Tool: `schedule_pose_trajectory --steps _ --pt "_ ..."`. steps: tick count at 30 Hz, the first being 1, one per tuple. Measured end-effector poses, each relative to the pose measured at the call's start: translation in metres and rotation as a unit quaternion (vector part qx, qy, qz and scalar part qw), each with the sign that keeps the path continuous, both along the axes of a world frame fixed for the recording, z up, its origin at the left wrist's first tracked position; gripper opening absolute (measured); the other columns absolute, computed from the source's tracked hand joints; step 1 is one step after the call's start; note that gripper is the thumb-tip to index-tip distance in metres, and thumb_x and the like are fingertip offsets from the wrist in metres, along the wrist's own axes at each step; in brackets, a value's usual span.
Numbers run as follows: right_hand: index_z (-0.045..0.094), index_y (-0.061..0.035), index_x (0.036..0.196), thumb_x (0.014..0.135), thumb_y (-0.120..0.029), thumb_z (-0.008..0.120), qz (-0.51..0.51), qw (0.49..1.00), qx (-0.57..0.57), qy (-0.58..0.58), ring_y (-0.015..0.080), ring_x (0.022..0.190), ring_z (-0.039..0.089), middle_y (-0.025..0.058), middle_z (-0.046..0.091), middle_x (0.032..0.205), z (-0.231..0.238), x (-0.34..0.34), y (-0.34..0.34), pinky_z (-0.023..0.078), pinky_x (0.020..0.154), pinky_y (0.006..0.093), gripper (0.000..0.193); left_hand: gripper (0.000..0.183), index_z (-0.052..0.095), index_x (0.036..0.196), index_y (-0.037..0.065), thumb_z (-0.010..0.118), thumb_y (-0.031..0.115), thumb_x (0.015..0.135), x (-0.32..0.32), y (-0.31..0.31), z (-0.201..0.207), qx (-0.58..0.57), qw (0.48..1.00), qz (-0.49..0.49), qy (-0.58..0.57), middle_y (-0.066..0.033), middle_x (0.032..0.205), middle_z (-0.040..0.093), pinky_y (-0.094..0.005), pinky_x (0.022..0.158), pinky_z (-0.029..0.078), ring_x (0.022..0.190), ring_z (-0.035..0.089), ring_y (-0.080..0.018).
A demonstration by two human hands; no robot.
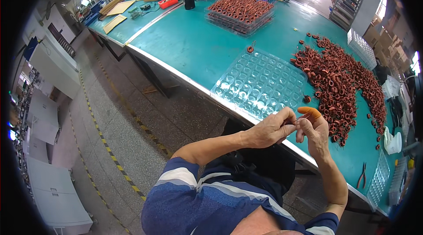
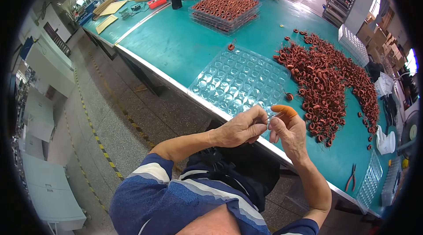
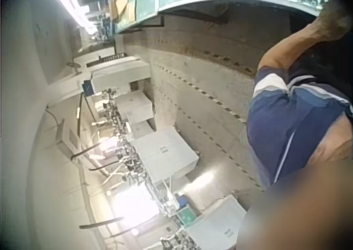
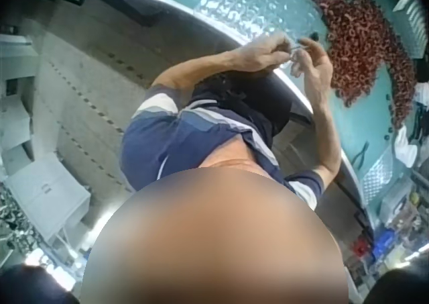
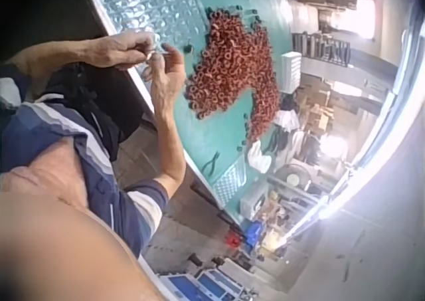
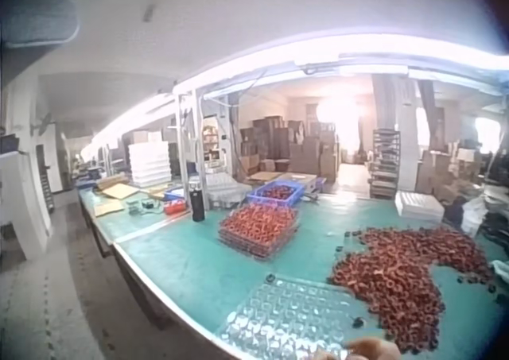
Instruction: The recorder is arranging small electronic coils with wire leads into a clear plastic sorting tray on a workbench.
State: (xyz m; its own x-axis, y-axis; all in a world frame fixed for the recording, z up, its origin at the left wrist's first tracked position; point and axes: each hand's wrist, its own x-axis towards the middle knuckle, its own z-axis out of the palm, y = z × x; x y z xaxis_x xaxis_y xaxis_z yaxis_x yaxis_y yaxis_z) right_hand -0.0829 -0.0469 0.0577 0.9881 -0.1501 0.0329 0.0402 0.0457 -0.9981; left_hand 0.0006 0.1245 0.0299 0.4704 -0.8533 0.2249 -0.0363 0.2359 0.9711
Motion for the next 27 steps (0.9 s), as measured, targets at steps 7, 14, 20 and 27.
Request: schedule_pose_trajectory --steps 7,14,20,27 --pt "0.058 0.0003 0.101 0.093 -0.019 0.062 -0.022 0.999 0.027 0.025 0.0098 0.051 0.052 0.004 0.058 0.069 0.0 -0.005 -0.003 0.041 0.045 0.0217 0.021 0.022 0.041 0.113 0.003 0.051 0.016 0.099 -0.007 -0.002 -0.015 -0.038 0.995 -0.05 0.076 -0.0018 0.075 0.049 -0.0232 0.055 0.044 0.062 0.051 -0.0084" --pt "0.058 0.0005 0.101 0.093 -0.02 0.063 -0.022 0.999 0.021 0.032 0.01 0.051 0.053 0.0039 0.057 0.068 -0.003 -0.011 -0.007 0.039 0.044 0.0214 0.023 0.024 0.04 0.119 0.003 0.049 0.016 0.1 -0.009 -0.006 -0.021 -0.052 0.994 -0.058 0.08 -0.0021 0.078 0.05 -0.0216 0.056 0.045 0.063 0.053 -0.0084" --pt "0.048 0.0019 0.124 0.091 -0.021 0.066 -0.058 0.997 0.055 -0.008 0.0102 0.054 0.055 0.0064 0.059 0.082 -0.011 -0.006 0.0 0.042 0.047 0.0208 0.045 0.025 0.038 0.12 0.005 0.049 0.015 0.1 -0.012 0.001 -0.028 -0.061 0.992 -0.017 0.107 -0.003 0.079 0.05 -0.0223 0.052 0.045 0.062 0.054 -0.0104" --pt "0.059 0.0012 0.114 0.091 -0.008 0.06 -0.106 0.991 -0.087 -0.009 0.0075 0.058 0.057 0.0052 0.063 0.079 -0.013 -0.014 0.006 0.045 0.052 0.0201 0.024 0.023 0.041 0.118 0.004 0.05 0.013 0.099 -0.016 -0.006 -0.031 -0.05 0.991 0.049 0.114 -0.0027 0.075 0.05 -0.0233 0.052 0.045 0.06 0.054 -0.0096"
